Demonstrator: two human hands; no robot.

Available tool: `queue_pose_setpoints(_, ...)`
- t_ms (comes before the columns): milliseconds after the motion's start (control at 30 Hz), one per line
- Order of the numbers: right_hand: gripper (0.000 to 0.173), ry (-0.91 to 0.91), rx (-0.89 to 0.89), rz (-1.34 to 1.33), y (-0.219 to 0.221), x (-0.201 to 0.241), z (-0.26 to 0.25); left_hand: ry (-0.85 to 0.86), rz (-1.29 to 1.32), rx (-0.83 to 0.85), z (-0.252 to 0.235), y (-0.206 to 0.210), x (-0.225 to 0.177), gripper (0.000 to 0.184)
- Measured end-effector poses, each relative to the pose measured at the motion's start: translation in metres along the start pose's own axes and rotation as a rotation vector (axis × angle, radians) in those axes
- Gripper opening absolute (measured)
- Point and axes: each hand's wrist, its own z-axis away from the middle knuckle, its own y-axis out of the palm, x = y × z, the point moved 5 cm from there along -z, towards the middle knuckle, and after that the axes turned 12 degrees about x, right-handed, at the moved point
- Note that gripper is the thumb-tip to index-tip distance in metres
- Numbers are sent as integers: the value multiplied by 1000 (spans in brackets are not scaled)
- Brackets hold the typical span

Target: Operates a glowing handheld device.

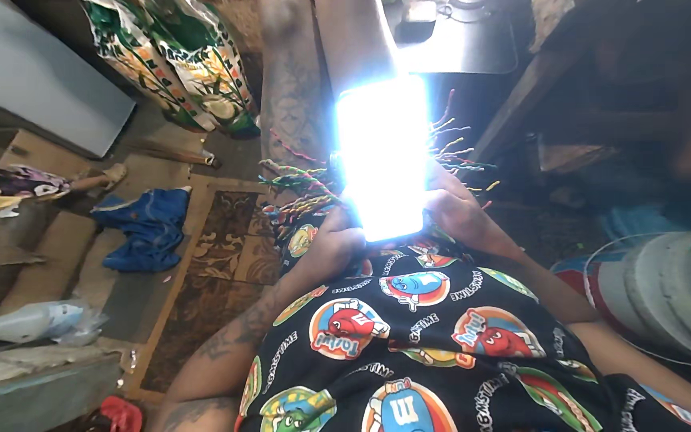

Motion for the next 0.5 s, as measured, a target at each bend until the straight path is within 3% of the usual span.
queue_pose_setpoints(267, 52, -5, 5, -24, -1, -4, 0, -82, -36, -117, 2, 18, -41, 29)
queue_pose_setpoints(400, 55, -13, 17, 20, -6, -13, 11, -81, -80, -87, 1, 10, -25, 22)
queue_pose_setpoints(500, 58, 26, 3, 54, -3, -9, 9, 81, -28, 40, 0, -1, 2, 16)
